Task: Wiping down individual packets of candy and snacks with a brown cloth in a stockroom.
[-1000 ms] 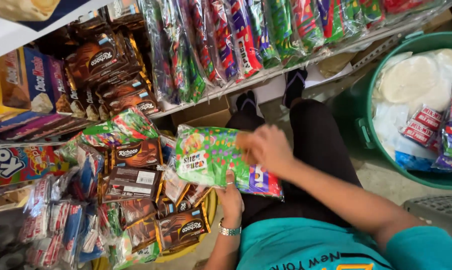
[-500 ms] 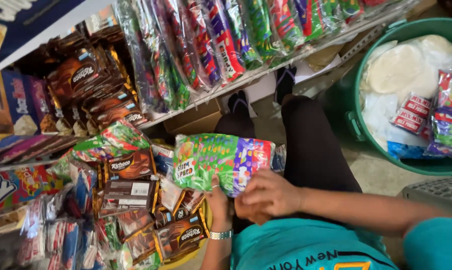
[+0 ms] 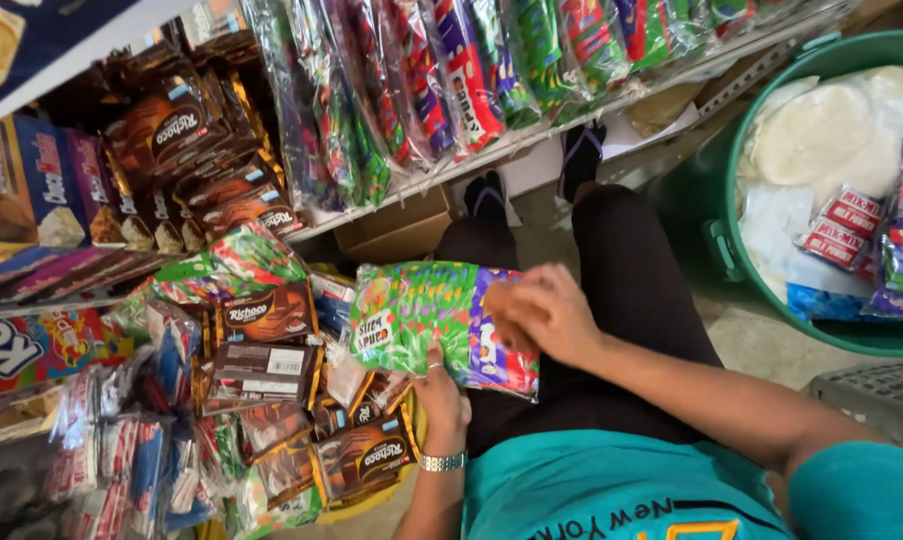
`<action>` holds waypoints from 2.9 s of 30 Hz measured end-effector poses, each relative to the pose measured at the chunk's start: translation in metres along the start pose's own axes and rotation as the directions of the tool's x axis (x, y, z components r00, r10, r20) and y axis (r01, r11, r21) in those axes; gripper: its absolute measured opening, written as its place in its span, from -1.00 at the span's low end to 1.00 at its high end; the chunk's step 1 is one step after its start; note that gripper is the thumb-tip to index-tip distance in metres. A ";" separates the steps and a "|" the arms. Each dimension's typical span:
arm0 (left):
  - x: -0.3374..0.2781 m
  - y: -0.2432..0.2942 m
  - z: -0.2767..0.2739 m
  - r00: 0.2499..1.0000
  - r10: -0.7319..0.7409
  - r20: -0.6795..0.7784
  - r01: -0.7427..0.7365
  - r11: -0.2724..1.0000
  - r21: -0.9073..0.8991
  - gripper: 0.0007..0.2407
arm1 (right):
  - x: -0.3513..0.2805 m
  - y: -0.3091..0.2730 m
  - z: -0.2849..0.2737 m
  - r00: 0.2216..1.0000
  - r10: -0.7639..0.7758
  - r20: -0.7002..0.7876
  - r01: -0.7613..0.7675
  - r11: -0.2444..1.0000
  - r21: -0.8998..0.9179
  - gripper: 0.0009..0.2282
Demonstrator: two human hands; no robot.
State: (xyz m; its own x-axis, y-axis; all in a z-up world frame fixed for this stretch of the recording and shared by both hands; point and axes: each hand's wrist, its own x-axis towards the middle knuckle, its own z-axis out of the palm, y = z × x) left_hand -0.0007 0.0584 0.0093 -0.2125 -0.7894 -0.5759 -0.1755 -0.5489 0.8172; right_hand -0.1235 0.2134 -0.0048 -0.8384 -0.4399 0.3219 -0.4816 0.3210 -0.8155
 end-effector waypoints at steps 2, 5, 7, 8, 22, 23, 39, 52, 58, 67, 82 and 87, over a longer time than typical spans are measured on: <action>-0.006 0.005 0.005 1.000 0.009 -0.014 -0.008 0.999 0.035 -0.69 | -0.007 -0.031 -0.014 0.996 -0.052 0.076 0.055 0.998 -0.037 -0.88; -0.018 0.015 0.014 1.000 0.021 0.008 -0.022 0.999 0.032 -0.70 | -0.010 -0.055 -0.022 0.901 -0.345 0.264 0.351 0.936 0.027 -0.87; -0.015 0.007 0.003 0.997 0.066 0.050 -0.074 0.984 0.164 -0.64 | -0.030 -0.025 0.006 0.788 -0.536 0.304 0.556 0.831 0.024 -0.68; -0.010 0.000 0.004 0.996 0.068 0.049 -0.076 0.983 0.169 -0.64 | -0.016 -0.028 0.000 0.790 -0.535 0.301 0.554 0.832 0.026 -0.68; -0.013 0.002 -0.010 0.959 -0.155 0.237 0.180 0.980 -0.088 -0.36 | 0.034 0.016 0.015 0.983 -0.008 0.182 0.068 0.943 -0.325 -0.79; -0.020 0.015 -0.003 0.958 -0.159 0.237 0.184 0.979 -0.086 -0.36 | 0.029 -0.009 0.013 0.983 -0.004 0.183 0.065 0.943 -0.327 -0.79; -0.014 0.014 -0.016 0.944 -0.070 0.322 -0.106 0.861 0.497 -0.44 | 0.093 0.003 0.039 0.987 -0.058 0.152 0.097 0.960 -0.263 -0.77; -0.023 0.014 -0.006 0.924 0.052 0.380 -0.311 0.680 0.664 -0.50 | 0.101 -0.051 0.094 0.936 -0.316 0.156 0.333 0.937 -0.100 -0.88; -0.026 0.022 -0.002 0.934 -0.108 0.340 -0.142 0.762 0.632 -0.43 | 0.102 0.010 0.063 0.980 0.029 0.199 0.015 0.976 -0.219 -0.76; -0.044 0.055 0.007 0.922 -0.117 0.370 -0.128 0.809 0.573 -0.48 | -0.012 0.059 -0.024 0.840 0.530 0.111 -0.511 0.844 -0.163 -0.69; -0.035 0.050 0.030 0.854 0.025 0.519 0.248 0.857 -0.451 -0.19 | 0.106 -0.142 0.041 0.928 -0.356 0.115 0.332 0.925 0.186 -0.74; 0.014 -0.010 -0.002 0.852 -0.091 0.515 0.373 0.796 -0.477 -0.28 | 0.064 -0.119 0.059 0.804 -0.580 0.128 0.594 0.791 -0.149 -0.77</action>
State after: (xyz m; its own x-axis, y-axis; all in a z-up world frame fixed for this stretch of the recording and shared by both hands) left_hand -0.0001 0.0530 -0.0070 -0.6604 -0.4815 -0.5762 0.2397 -0.8624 0.4459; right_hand -0.1049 0.0973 0.0844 -0.3622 -0.6471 0.6709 -0.9167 0.1171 -0.3819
